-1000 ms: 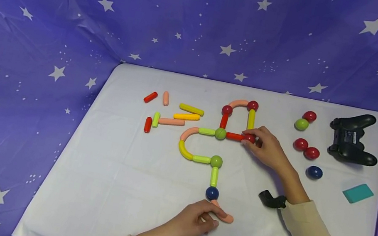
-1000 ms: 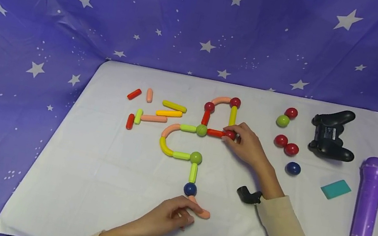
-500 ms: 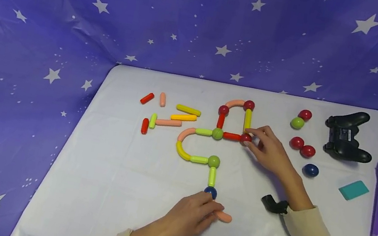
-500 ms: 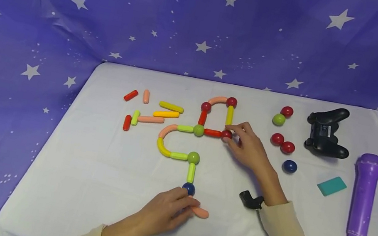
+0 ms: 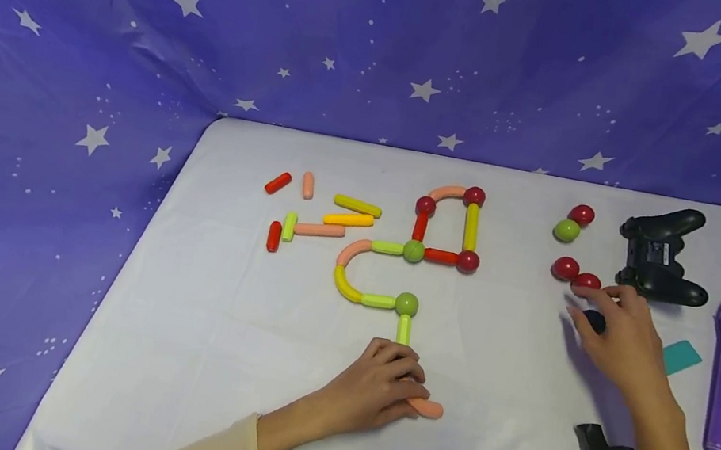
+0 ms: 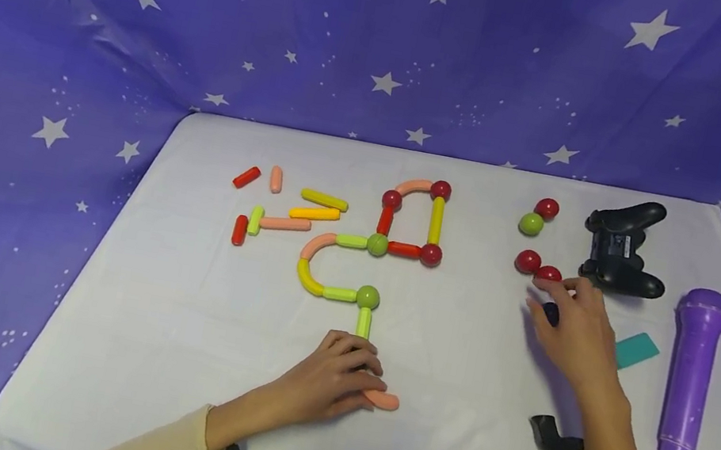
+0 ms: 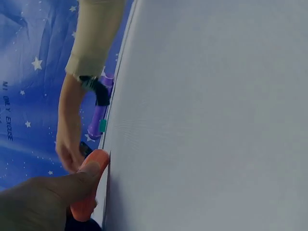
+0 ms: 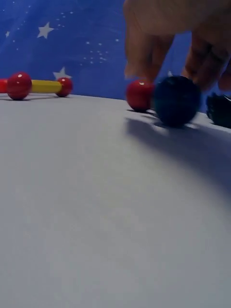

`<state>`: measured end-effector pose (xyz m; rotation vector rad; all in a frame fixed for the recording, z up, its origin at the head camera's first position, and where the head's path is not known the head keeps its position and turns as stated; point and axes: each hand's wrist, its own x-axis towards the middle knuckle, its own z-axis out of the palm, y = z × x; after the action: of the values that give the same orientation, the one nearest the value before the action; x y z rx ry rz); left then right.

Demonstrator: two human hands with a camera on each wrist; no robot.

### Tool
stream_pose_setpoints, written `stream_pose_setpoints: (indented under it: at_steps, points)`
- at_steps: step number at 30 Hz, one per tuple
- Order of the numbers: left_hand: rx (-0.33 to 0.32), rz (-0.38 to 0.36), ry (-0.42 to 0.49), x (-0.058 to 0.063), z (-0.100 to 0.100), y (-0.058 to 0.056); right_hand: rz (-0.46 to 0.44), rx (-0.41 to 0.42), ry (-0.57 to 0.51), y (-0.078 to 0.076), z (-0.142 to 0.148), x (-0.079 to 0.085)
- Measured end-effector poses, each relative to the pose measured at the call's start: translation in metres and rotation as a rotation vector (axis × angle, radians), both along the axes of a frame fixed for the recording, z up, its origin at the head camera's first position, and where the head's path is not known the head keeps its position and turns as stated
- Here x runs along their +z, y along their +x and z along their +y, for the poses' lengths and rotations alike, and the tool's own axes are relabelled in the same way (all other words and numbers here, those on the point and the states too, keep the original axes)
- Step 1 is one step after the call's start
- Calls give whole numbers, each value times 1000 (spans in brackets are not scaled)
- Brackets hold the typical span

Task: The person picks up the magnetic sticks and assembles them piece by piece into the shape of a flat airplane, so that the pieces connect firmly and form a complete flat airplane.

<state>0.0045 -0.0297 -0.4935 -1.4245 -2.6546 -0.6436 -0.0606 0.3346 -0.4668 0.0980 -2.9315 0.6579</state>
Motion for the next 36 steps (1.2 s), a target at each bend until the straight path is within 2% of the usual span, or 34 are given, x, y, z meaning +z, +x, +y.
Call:
stream_pose_setpoints:
  at_steps: [5,9,13,18,21,24,27,29,34,36]
  points:
    - [22,-24,108,-6,2,-1,-121,14,-15,11,7,-6]
    - [30,7,134,-10,4,-2,-116,65,-109,24,-9,-9]
    - [40,37,140,-12,6,-2,-102,223,-264,39,-41,-15]
    - [60,69,133,-12,7,-1,-221,425,-439,51,-72,-19]
    - [68,57,134,-12,8,-1,-270,508,-499,56,-83,-21]
    - [74,37,134,-11,10,0,-267,590,-544,59,-90,-25]
    - [80,36,136,-12,10,1,-247,639,-562,61,-94,-27]
    - [79,35,138,-12,10,1,-244,645,-557,63,-96,-28]
    - [49,-3,133,-9,7,-3,-244,636,-462,66,-101,-30]
    - [74,-18,153,-5,4,-10,-232,638,-422,67,-103,-31]
